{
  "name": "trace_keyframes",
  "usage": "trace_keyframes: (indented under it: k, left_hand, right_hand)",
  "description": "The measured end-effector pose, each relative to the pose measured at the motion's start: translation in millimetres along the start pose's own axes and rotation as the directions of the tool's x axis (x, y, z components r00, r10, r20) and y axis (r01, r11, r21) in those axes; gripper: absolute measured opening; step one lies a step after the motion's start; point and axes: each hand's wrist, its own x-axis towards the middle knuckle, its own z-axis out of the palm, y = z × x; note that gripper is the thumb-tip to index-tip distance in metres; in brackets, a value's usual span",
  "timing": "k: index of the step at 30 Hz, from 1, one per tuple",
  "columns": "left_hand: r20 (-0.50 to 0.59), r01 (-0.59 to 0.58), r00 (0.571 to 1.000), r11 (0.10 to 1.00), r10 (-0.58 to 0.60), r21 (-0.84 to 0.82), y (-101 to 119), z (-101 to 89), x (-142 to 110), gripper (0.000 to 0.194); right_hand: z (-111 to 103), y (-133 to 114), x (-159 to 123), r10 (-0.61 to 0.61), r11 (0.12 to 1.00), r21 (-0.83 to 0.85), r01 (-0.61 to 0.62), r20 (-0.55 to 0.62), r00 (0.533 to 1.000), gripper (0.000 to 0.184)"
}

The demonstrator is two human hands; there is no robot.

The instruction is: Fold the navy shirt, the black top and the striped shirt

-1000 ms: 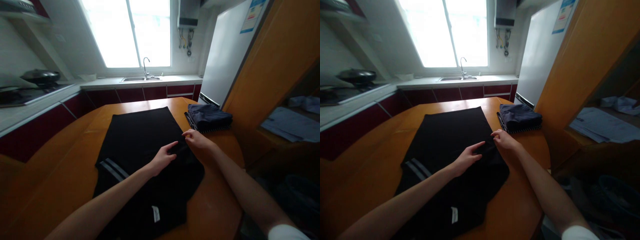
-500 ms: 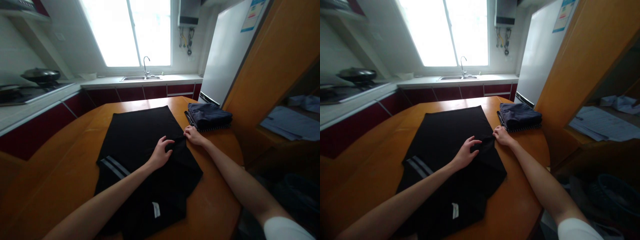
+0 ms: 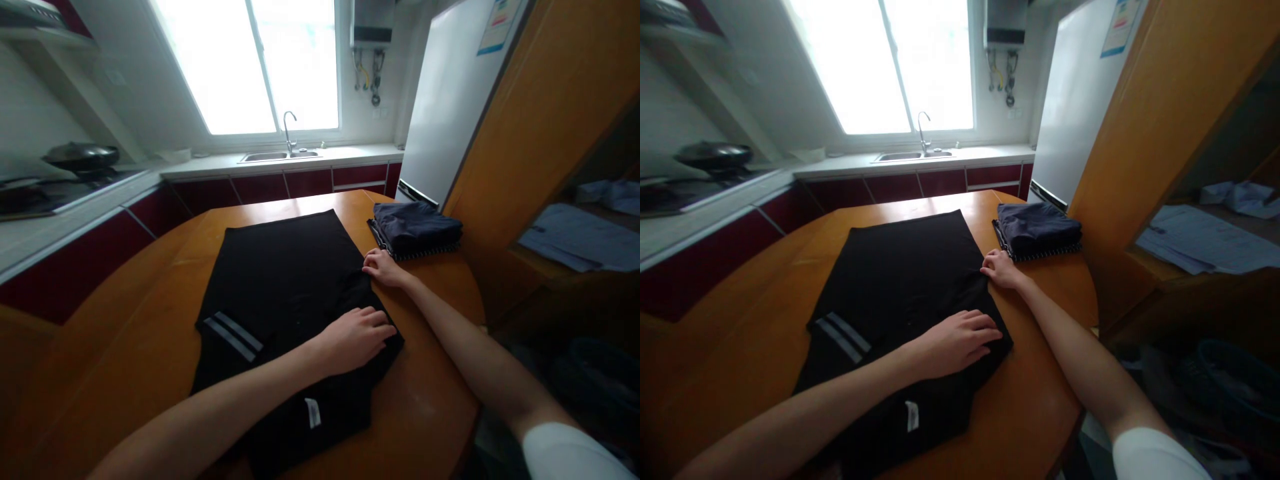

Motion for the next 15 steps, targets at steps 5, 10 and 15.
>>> trace_keyframes:
  k: [5,10,15]
  left_hand:
    - [0.018,0.004,1.0,0.969,-0.009,0.249,6.3,18.5,29.0,0.014]
    - [0.039,-0.135,0.991,0.95,0.129,0.28,7.7,31.5,37.2,0.011]
    - [0.052,-0.24,0.971,0.957,0.234,0.164,4.8,23.9,32.1,0.015]
  right_hand:
    - [0.5,-1.5,-0.8,0.0,1.0,-0.011,0.0,-0.005,1.0,0.01]
    - [0.9,-1.8,-1.3,-0.006,1.0,-0.02,0.006,0.002,1.0,0.011]
    - [3.2,-2.5,0.3,0.009,1.0,-0.023,-0.009,-0.007,1.0,0.011]
